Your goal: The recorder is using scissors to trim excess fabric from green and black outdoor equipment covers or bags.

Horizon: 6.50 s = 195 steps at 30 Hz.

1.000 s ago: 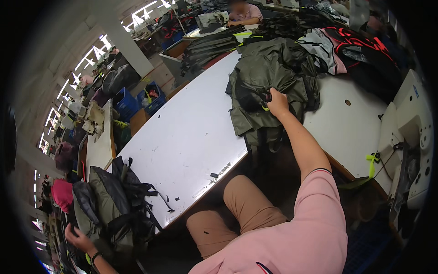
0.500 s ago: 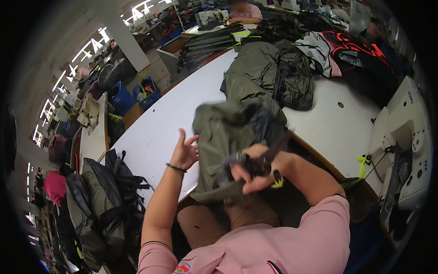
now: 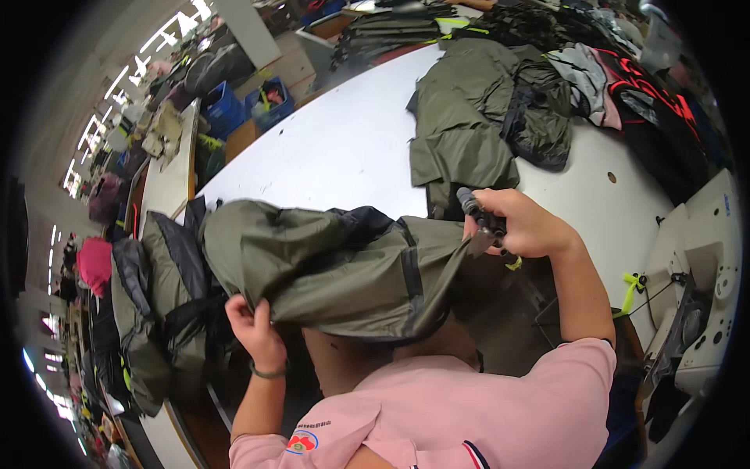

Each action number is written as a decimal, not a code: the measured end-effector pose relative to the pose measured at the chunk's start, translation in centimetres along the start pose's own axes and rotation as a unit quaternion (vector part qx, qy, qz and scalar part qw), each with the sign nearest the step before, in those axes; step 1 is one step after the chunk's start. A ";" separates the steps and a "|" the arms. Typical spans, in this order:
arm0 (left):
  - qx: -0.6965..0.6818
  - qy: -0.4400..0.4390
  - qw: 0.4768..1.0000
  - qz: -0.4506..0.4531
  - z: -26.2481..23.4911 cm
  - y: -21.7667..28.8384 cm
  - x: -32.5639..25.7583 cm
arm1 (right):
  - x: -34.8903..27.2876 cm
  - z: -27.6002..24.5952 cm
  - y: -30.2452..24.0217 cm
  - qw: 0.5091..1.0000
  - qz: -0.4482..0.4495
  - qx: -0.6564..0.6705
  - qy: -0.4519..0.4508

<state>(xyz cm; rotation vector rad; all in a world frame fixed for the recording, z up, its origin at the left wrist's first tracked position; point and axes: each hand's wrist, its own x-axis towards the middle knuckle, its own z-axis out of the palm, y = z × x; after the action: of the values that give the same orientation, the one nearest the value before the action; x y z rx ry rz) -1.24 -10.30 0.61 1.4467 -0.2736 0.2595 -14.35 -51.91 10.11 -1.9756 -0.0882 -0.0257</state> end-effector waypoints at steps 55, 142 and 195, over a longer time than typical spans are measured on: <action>0.189 -0.457 0.854 0.163 17.4 -7.4 0.3 | 3.2 6.0 6.7 0.984 0.162 0.069 0.015; 0.282 -0.473 0.834 -0.004 -8.2 -3.1 8.4 | 16.0 18.9 2.4 0.909 -0.111 -0.354 -0.190; 0.351 -0.426 0.829 0.088 -8.2 -1.6 7.5 | 15.1 22.1 2.7 0.909 -0.060 -0.368 -0.189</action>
<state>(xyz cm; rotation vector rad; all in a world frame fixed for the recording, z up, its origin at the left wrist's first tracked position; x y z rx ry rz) 6.53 -2.23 0.81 2.2207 -1.1383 -0.1962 0.45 -31.96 -0.18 -2.7056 -0.5174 0.2849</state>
